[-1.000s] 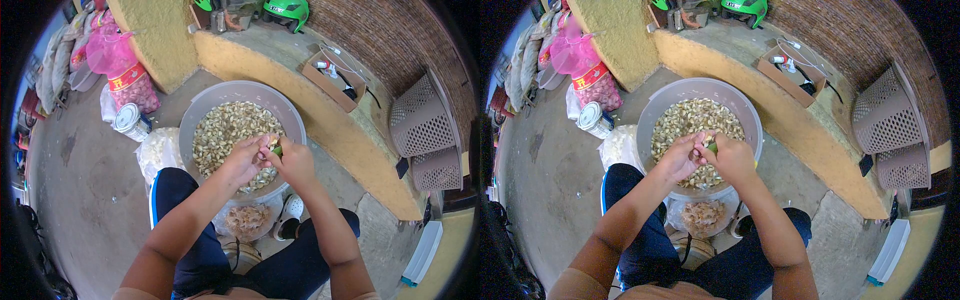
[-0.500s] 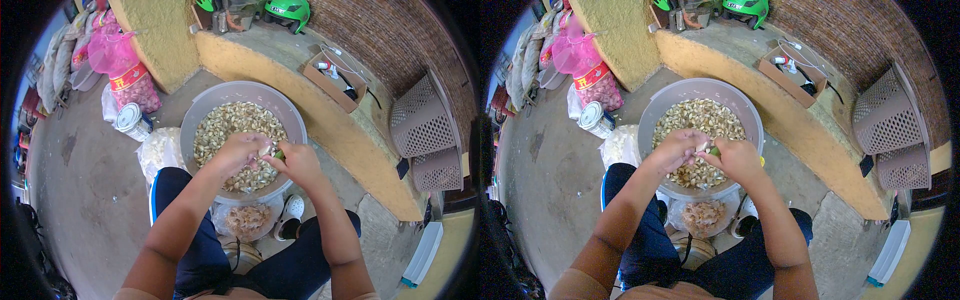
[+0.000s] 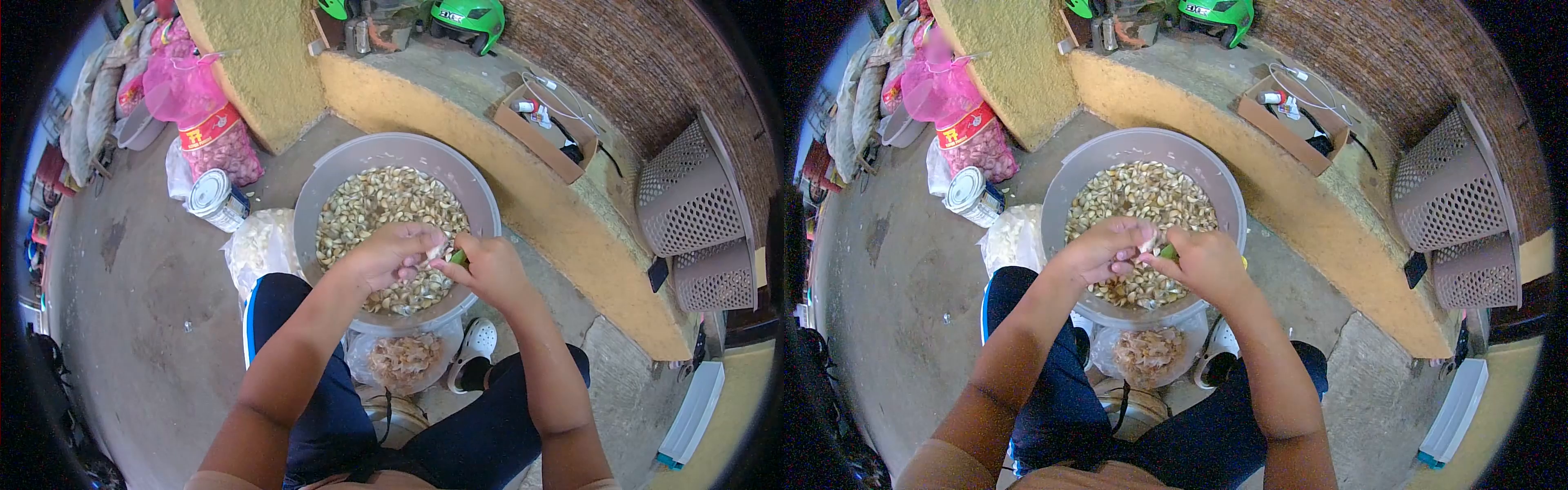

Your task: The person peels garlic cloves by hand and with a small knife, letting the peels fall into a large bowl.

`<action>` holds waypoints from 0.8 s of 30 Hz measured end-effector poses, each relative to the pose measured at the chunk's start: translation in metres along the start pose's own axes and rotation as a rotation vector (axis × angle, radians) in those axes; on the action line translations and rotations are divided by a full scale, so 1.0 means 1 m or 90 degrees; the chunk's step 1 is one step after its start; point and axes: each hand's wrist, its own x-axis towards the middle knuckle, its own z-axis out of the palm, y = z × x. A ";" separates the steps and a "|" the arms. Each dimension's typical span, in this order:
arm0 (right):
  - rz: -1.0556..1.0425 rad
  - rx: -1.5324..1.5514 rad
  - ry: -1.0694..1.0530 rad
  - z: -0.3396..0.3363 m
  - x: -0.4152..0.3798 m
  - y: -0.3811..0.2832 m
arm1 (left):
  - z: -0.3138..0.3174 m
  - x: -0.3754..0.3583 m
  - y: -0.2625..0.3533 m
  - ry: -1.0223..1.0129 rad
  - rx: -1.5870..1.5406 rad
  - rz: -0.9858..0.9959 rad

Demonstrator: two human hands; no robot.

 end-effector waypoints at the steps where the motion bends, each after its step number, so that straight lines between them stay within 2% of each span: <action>1: -0.005 0.005 0.001 0.001 0.000 -0.001 | 0.000 0.001 -0.001 0.000 -0.026 0.036; 3: -0.014 0.015 0.004 0.001 0.001 -0.004 | 0.002 0.003 -0.003 0.000 -0.079 0.108; 6: 0.021 0.044 -0.001 0.001 0.001 -0.004 | 0.006 0.004 -0.005 0.012 -0.144 0.143; 9: 0.108 0.161 0.004 -0.001 0.000 -0.003 | 0.011 0.004 -0.004 0.044 -0.164 0.175; 12: 0.276 0.568 -0.040 0.004 -0.001 0.007 | 0.008 0.005 -0.008 0.017 -0.179 0.228; 15: 0.401 0.736 -0.099 -0.003 0.001 0.007 | 0.010 0.003 -0.008 0.064 -0.058 0.245; 18: 0.405 0.903 -0.190 -0.003 0.000 0.001 | 0.012 0.006 -0.008 0.067 0.093 0.305; 21: 0.471 1.208 -0.174 -0.003 0.001 -0.001 | 0.016 0.000 -0.004 0.051 0.121 0.312; 24: 0.429 1.216 -0.198 -0.001 0.000 0.004 | 0.014 0.001 -0.003 -0.022 0.169 0.391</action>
